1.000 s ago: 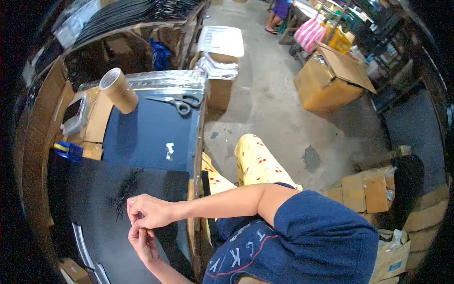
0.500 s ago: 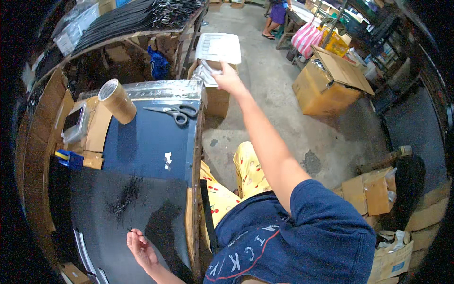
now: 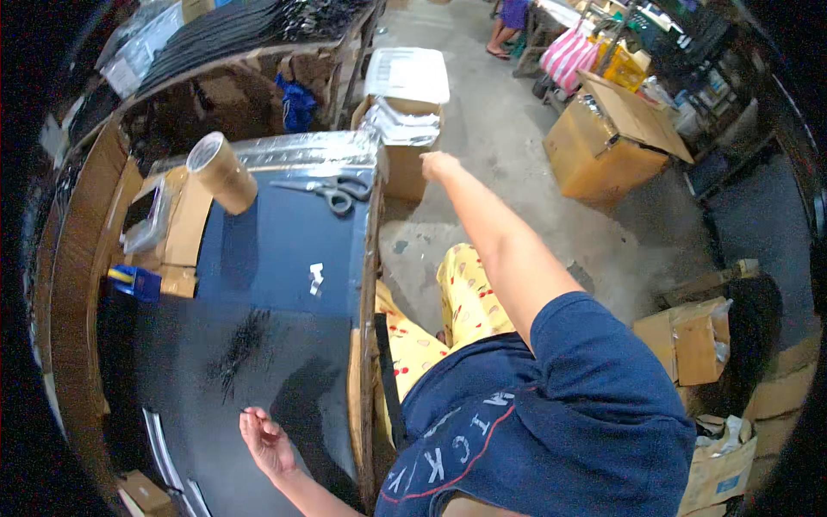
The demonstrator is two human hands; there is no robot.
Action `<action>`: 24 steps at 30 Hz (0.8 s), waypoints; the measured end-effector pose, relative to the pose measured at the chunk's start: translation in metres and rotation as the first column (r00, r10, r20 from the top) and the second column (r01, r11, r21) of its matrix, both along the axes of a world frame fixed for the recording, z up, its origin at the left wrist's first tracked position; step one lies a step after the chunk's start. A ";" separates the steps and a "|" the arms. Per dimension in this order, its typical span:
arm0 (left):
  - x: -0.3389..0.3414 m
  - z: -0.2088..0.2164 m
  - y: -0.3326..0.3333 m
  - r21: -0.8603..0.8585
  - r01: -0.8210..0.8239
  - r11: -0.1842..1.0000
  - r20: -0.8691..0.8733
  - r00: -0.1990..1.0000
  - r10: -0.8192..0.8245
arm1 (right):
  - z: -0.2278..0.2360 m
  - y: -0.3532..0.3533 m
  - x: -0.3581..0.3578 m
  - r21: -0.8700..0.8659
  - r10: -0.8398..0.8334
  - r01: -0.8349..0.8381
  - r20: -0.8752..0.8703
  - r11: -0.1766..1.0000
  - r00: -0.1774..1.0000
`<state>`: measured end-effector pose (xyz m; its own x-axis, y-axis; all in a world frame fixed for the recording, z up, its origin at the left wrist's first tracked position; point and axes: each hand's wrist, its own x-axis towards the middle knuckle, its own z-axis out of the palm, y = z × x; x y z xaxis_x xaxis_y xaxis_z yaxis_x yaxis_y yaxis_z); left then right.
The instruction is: The person trims bundles of bristles with scissors, folds and cuts strips of material, and separates small bristles by hand at a workstation.
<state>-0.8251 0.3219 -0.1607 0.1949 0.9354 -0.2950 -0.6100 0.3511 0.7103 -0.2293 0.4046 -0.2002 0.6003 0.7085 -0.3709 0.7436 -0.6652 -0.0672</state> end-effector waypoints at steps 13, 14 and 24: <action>0.009 0.002 0.007 -0.088 -0.061 0.994 0.319 0.944 0.086 | -0.027 0.009 -0.001 0.137 -0.249 0.246 0.008 0.960 0.968; 0.011 0.004 0.009 -0.090 -0.072 0.993 0.313 0.945 0.097 | -0.030 0.010 0.004 0.203 -0.246 0.235 0.032 0.951 0.969; 0.005 -0.005 0.014 -0.110 -0.084 0.990 0.308 0.945 0.114 | 0.061 0.029 -0.060 0.915 0.040 -0.061 0.050 0.399 0.998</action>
